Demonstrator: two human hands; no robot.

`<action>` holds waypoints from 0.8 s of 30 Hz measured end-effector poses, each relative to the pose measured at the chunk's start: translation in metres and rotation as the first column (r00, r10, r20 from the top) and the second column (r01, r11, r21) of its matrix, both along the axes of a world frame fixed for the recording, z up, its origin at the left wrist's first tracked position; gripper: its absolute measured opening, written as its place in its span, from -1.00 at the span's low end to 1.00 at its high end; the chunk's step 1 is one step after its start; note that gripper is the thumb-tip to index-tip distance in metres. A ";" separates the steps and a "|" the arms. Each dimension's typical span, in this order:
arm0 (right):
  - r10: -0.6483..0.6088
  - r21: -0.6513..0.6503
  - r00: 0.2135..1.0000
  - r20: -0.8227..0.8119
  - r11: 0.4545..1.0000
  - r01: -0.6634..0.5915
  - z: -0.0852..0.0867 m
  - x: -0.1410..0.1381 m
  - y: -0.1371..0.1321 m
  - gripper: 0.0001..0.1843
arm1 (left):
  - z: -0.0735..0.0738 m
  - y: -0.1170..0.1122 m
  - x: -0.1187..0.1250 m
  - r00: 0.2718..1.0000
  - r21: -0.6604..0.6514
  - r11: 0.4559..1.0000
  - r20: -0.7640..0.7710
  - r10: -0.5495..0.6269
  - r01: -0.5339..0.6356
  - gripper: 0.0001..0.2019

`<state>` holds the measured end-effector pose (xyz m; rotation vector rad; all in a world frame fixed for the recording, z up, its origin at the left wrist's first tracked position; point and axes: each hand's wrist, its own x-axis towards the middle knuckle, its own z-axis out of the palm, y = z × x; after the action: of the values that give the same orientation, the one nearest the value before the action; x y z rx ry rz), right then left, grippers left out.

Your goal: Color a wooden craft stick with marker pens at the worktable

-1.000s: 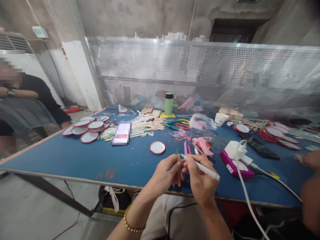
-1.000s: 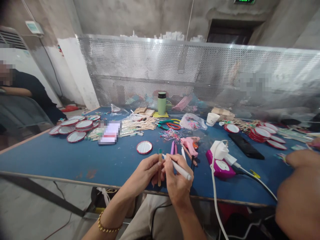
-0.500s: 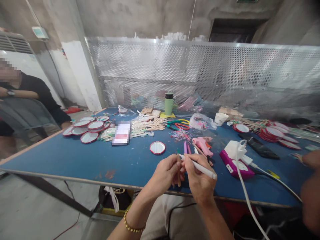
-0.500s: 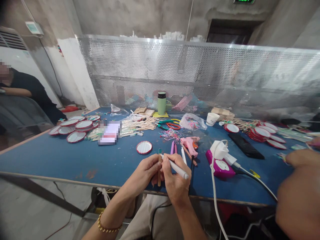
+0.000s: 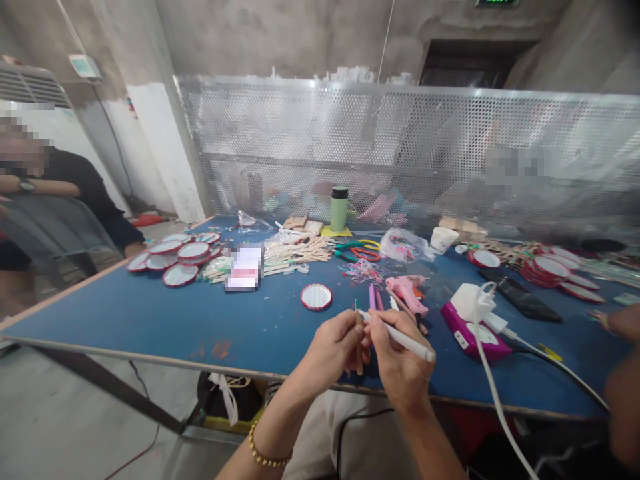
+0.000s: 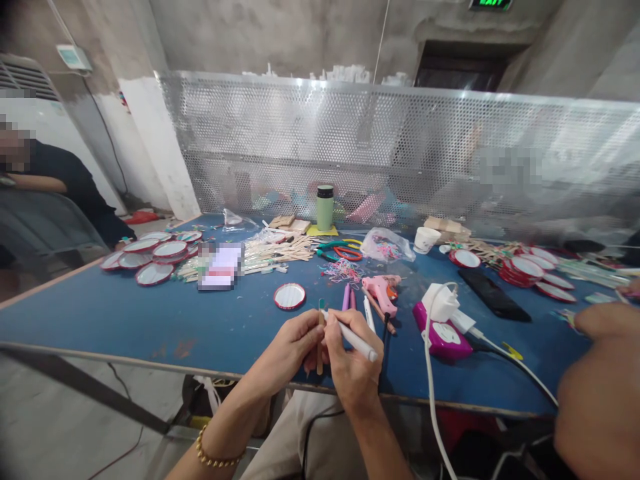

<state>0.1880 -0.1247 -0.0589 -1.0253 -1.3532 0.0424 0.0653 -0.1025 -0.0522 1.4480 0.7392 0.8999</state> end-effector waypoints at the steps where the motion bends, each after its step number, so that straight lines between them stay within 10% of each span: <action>1: 0.000 0.004 1.000 0.004 1.000 0.000 0.000 0.000 0.000 -0.84 | 0.000 0.000 0.000 1.000 0.000 1.000 0.002 0.000 0.000 -0.60; 24: -0.030 0.064 0.999 0.016 0.998 0.029 0.008 -0.003 -0.002 -0.83 | -0.001 0.000 0.001 1.000 0.016 1.000 -0.025 0.016 -0.016 -0.62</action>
<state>0.1854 -0.1265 -0.0512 -0.9938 -1.3466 -0.0316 0.0659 -0.1026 -0.0535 1.4714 0.7651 0.9032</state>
